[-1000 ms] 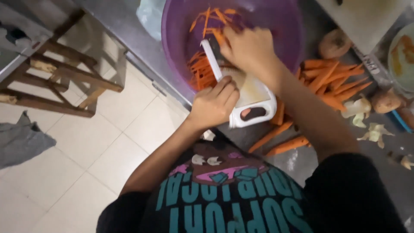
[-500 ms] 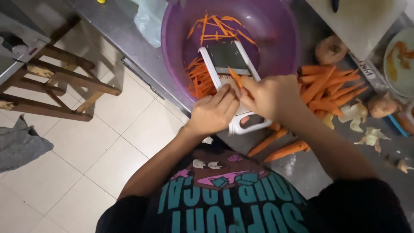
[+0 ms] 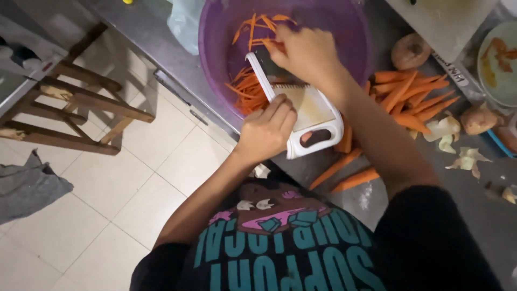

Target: The person grates multiple carrots into a purple bowl using a white mandoline slicer. They hold the carrots with both hands and slide them across the blade, collecting the shredded pieces in the bowl below.

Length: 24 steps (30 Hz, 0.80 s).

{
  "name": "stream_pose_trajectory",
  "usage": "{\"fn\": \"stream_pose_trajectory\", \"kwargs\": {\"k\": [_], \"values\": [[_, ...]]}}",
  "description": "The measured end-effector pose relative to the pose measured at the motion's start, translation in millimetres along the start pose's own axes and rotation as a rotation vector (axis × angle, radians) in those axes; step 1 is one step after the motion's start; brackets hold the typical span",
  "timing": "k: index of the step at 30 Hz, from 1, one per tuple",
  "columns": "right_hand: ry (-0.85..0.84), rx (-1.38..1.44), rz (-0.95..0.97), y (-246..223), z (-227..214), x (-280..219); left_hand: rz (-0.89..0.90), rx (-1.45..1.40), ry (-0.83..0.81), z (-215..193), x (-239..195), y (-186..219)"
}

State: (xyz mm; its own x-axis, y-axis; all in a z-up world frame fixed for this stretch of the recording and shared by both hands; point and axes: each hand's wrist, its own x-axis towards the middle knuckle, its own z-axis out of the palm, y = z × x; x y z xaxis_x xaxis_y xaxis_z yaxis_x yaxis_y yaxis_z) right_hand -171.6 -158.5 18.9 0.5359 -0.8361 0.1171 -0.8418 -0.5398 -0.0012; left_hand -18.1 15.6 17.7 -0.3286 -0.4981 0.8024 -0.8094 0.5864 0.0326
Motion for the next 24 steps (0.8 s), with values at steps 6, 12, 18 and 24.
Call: {"fn": "stream_pose_trajectory", "kwargs": {"k": [6,12,18,24], "values": [[-0.262,0.033,0.030,35.7,-64.8,-108.9,-0.004,-0.007,0.001,0.1,-1.2,2.2],[-0.351,-0.005,0.083,10.1,-95.2,-114.2,0.028,0.001,-0.014,4.0,-4.3,-0.2],[-0.069,-0.169,-0.069,6.3,-51.8,-125.7,0.076,0.007,-0.003,36.0,-29.6,2.1],[-0.033,-0.199,-0.122,13.3,13.1,-71.4,0.132,0.042,0.074,31.6,-17.6,-0.1]]}}
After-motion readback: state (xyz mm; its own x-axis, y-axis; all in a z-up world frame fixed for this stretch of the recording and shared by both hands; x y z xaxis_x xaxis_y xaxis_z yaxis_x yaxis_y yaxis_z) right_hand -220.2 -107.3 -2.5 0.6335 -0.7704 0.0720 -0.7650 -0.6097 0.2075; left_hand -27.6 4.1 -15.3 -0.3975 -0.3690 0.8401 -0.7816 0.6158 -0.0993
